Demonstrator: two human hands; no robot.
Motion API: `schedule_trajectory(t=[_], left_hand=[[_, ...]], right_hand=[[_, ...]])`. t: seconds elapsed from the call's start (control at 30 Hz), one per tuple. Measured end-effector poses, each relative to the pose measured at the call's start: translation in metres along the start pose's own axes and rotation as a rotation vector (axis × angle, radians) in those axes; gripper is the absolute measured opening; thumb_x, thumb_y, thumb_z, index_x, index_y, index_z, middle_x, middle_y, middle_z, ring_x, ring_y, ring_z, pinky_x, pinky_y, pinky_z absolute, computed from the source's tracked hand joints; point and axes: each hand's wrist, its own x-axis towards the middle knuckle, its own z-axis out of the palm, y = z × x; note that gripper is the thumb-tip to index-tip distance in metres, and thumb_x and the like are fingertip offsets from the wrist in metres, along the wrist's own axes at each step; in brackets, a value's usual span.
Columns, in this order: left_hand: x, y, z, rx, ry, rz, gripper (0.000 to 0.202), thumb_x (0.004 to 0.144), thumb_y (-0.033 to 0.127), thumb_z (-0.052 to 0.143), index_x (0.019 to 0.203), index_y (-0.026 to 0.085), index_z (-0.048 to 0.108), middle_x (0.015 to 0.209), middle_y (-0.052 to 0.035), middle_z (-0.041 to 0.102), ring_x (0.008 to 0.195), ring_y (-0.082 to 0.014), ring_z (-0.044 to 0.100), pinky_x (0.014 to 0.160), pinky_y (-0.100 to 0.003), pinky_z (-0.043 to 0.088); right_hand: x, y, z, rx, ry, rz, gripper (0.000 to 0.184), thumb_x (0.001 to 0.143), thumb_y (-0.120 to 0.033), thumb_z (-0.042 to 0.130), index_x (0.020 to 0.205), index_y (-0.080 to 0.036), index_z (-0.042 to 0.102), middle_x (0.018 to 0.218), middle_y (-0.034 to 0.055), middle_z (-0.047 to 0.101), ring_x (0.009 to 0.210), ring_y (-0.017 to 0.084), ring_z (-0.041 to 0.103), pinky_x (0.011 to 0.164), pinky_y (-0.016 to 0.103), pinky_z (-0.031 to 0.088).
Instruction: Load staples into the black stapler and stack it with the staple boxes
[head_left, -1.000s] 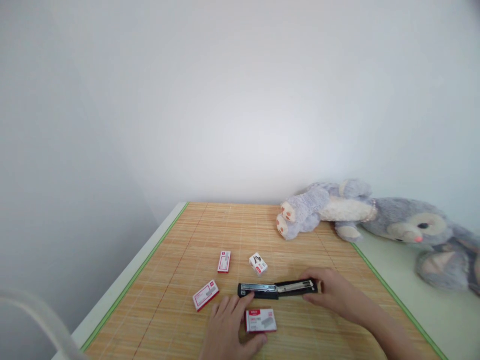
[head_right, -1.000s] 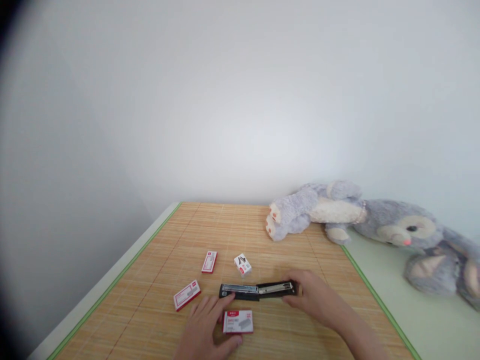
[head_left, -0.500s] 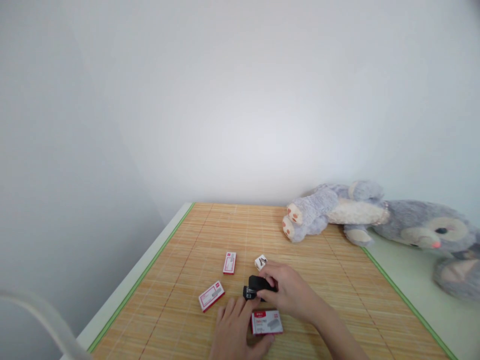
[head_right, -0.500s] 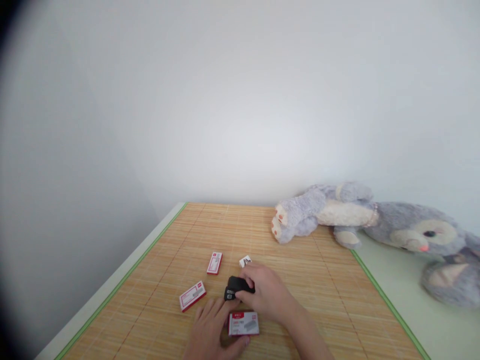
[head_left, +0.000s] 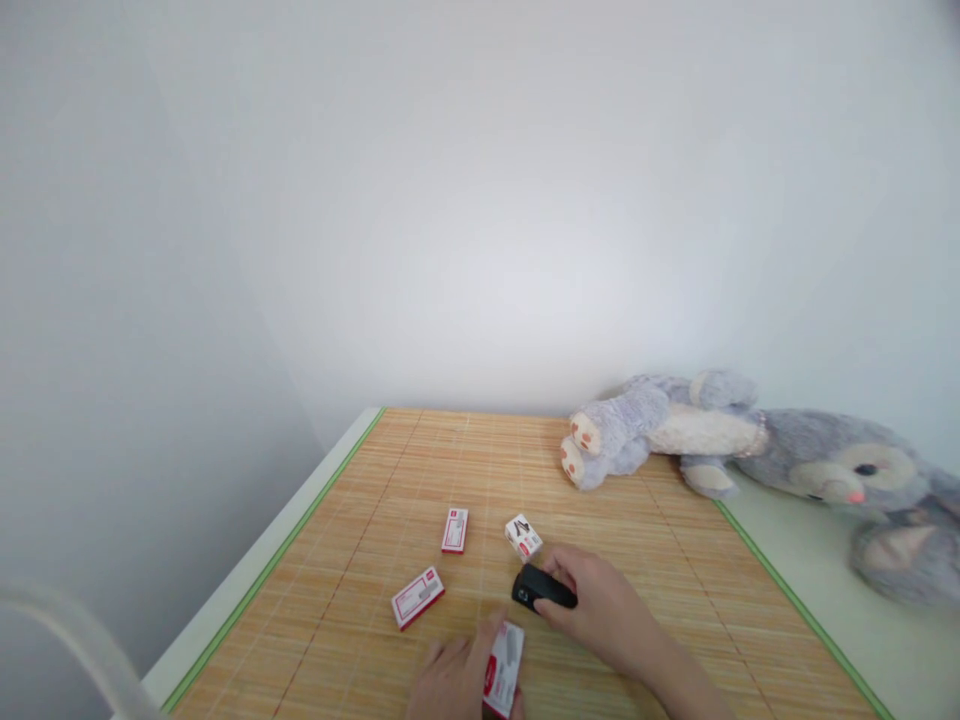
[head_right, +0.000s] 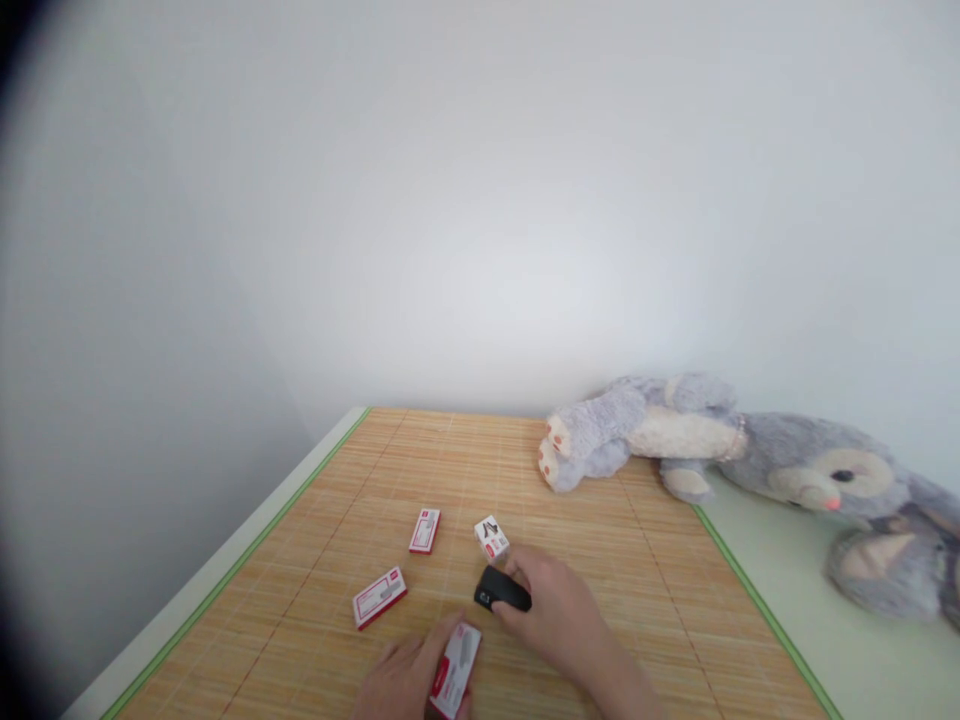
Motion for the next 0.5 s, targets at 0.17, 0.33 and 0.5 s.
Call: schedule_trajectory(t=[0.17,0.33,0.5], left_hand=[[0.004,-0.001,-0.034,-0.116,-0.239,0.017,0.085,0.069,0.033,0.073,0.149,0.032,0.048,0.092,-0.0003,0.079,0.087,-0.0282,0.073,0.086,-0.037,0.050],[0.014,0.000,-0.064,-0.137,-0.274,0.054,0.066,0.063,0.032,0.083,0.126,0.033,0.066,0.114,-0.0019,0.075,0.107,-0.0293,0.068,0.095,-0.039,0.051],[0.008,-0.032,-0.080,-0.026,-0.095,0.159,0.072,0.067,0.025,0.078,0.136,0.040,0.063,0.130,-0.0049,0.065,0.128,-0.0330,0.056,0.115,-0.051,0.040]], right_hand=[[-0.023,0.027,0.008,0.092,0.057,0.172,0.023,0.085,-0.043,0.065,0.097,-0.024,0.071,0.068,-0.0043,0.059,0.066,0.017,0.055,0.061,0.027,0.033],[-0.045,0.046,0.031,0.265,0.065,0.220,0.044,0.088,-0.055,0.059,0.117,-0.023,0.070,0.072,-0.0020,0.061,0.069,0.019,0.057,0.064,0.028,0.040],[-0.066,0.058,0.066,0.351,0.081,0.272,0.072,0.084,-0.057,0.060,0.144,-0.017,0.056,0.069,-0.0017,0.058,0.066,0.021,0.057,0.063,0.029,0.042]])
